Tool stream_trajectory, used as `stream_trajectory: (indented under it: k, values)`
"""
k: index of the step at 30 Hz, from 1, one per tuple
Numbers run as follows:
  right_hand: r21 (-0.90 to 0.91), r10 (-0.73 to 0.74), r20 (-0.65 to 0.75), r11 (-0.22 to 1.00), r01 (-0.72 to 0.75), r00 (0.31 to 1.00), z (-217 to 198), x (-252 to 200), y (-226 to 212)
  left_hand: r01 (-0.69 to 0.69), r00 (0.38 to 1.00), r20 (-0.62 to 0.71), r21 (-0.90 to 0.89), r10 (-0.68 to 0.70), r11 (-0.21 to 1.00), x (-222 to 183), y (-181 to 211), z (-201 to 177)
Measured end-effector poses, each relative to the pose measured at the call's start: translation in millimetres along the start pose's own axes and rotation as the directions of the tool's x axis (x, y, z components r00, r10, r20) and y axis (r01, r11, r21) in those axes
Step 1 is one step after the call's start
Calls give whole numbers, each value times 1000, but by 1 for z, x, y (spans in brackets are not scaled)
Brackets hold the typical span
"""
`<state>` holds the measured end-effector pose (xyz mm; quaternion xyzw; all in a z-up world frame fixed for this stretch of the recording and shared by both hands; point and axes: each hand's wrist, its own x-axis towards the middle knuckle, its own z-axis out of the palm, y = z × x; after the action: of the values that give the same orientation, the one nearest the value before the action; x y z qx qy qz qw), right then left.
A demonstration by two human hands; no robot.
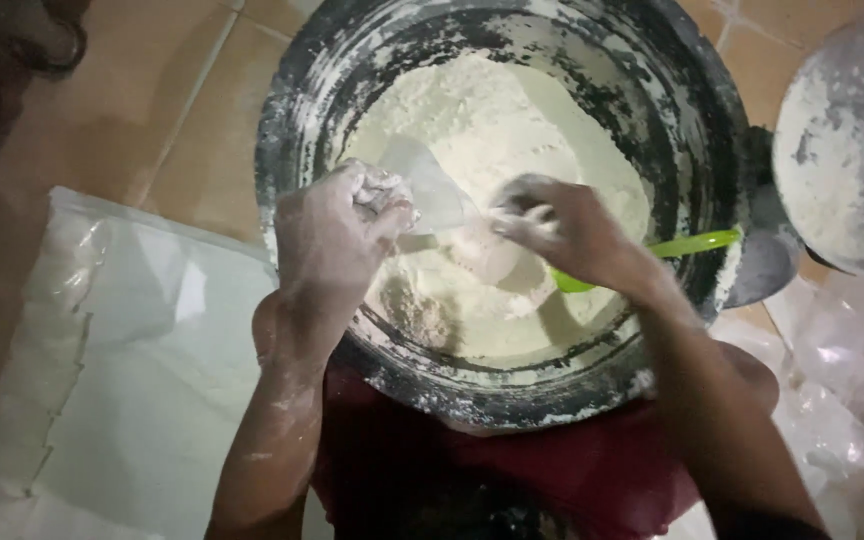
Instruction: Manual packaging of white powder into small plastic bags using a scoop and a scale
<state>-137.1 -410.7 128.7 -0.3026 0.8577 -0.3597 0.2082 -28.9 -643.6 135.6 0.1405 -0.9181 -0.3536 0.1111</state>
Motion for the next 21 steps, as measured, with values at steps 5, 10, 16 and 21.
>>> stream_trajectory:
  k: [5,10,16,21]
  values:
    - [-788,300,34,595,-159,953,-41,-49,100,49,999,-10,-99,-50,994,20,-27,15]
    - [-951,510,-42,243,-191,859,-44,-81,184,157,987,17,-226,-157,961,32,-42,63]
    - [-894,444,-64,372,-249,893,-45,-76,128,148,982,-56,-356,-179,923,35,-61,95]
    - [-842,331,-81,483,-242,940,5,-30,100,-65,959,-277,-444,-68,894,34,-71,111]
